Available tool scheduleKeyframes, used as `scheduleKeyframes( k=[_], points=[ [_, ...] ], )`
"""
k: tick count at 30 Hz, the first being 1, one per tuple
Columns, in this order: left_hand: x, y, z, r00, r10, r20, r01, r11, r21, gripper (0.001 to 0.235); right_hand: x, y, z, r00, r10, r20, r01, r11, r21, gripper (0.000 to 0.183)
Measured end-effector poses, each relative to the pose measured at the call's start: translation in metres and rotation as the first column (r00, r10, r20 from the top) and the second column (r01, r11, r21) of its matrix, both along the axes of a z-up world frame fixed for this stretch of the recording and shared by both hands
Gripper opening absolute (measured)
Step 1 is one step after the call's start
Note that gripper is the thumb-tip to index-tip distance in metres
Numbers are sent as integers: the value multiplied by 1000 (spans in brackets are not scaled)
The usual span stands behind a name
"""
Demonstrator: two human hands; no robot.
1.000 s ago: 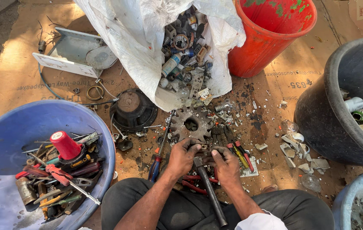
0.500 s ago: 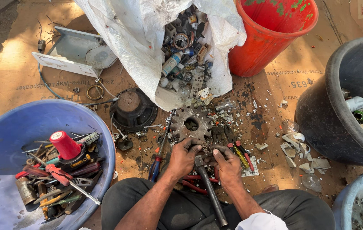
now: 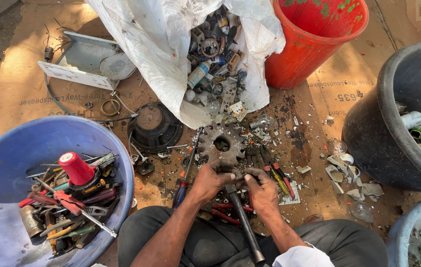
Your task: The person sits on the ground and uses a hammer and pliers to dismantle a metal gear-like component. They repeatedly strike the object to break it apart and use pliers to pull off pieces, working amidst scattered debris and tools.
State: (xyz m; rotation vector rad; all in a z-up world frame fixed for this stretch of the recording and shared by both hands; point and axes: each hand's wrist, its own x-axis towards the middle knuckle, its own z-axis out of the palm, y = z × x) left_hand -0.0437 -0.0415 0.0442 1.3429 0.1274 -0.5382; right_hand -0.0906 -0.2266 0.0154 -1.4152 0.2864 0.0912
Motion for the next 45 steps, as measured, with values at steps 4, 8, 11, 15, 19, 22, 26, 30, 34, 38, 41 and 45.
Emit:
scheduleKeyframes(
  k=[4,8,11,15,19,22,26,30,34,38,41,45],
  points=[
    [-2,0,-1,998,-61,8,54,934,353,30,1,1,1,999,5,-42,-7,998,-56,27],
    [4,2,-4,980,93,176,-150,925,348,34,4,2,5,988,-23,-152,14,998,-62,34],
    [13,8,-12,917,-35,396,-250,723,644,30,2,5,3,987,60,-148,-102,952,-289,35],
    [24,10,-25,838,-145,526,-345,607,716,33,0,6,-1,985,123,-120,-158,927,-340,33],
    [27,10,-36,852,-147,502,-312,626,714,34,4,5,-2,985,131,-109,-159,936,-314,30],
    [24,11,-44,859,-114,499,-330,622,710,36,-2,7,-1,974,155,-166,-205,917,-343,27],
    [27,8,-43,846,-164,507,-340,567,750,44,-1,9,7,966,180,-187,-242,886,-396,28],
    [25,4,-40,851,-135,507,-367,537,759,34,-1,12,8,957,181,-225,-257,889,-378,29],
    [32,1,-38,842,-89,532,-404,549,732,26,-3,12,9,945,230,-232,-316,820,-476,30],
    [45,8,-37,854,195,483,-496,586,641,21,3,13,18,976,192,-100,-213,764,-609,27],
    [53,19,-29,842,405,356,-539,601,591,24,43,19,25,848,415,329,60,542,-838,22],
    [52,33,-19,759,522,389,-650,567,505,25,141,36,10,711,636,-300,-290,-123,-949,29]
  ],
)
